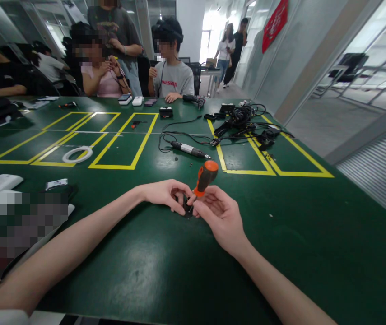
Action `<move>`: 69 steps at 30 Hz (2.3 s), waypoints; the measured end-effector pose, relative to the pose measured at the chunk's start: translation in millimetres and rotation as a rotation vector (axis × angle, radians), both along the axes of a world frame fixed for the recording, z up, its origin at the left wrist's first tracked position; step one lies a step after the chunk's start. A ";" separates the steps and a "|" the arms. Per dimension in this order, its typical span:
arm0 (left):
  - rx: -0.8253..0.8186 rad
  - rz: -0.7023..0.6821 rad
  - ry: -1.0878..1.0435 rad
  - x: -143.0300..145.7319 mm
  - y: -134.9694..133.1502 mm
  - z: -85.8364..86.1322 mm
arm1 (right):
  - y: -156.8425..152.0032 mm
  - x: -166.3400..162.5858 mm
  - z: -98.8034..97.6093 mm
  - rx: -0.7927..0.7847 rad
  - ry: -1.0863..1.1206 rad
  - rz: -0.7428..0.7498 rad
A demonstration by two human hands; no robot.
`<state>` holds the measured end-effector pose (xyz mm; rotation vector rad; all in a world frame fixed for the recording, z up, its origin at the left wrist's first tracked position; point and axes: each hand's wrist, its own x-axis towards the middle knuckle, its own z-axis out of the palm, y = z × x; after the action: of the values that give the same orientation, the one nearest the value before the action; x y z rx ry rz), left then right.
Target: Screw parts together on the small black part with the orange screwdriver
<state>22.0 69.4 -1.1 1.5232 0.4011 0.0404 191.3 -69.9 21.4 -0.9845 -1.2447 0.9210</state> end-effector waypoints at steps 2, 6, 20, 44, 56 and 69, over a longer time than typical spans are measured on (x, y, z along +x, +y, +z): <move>0.014 -0.012 0.008 -0.3 0.7 -0.1 | -0.5 -0.1 0.4 -0.009 -0.014 -0.018; 0.008 -0.016 -0.010 -0.3 1.3 -0.8 | -0.4 1.2 2.3 -0.020 -0.075 -0.033; 0.007 -0.006 0.002 0.4 1.2 -1.9 | 1.8 2.1 -5.0 0.006 -0.039 -0.057; 0.005 -0.009 -0.024 0.7 -1.2 2.2 | 4.0 2.1 -1.1 -0.021 0.011 0.048; -0.015 0.002 -0.018 1.1 0.2 -1.4 | 4.2 3.9 0.0 -0.014 -0.060 -0.004; -0.001 -0.011 -0.014 0.6 1.0 -1.9 | 2.1 3.6 1.0 -0.042 -0.069 -0.009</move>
<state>22.6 70.4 -3.0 1.5238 0.3813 0.0419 195.0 -67.8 22.4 -1.0623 -1.2822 0.9157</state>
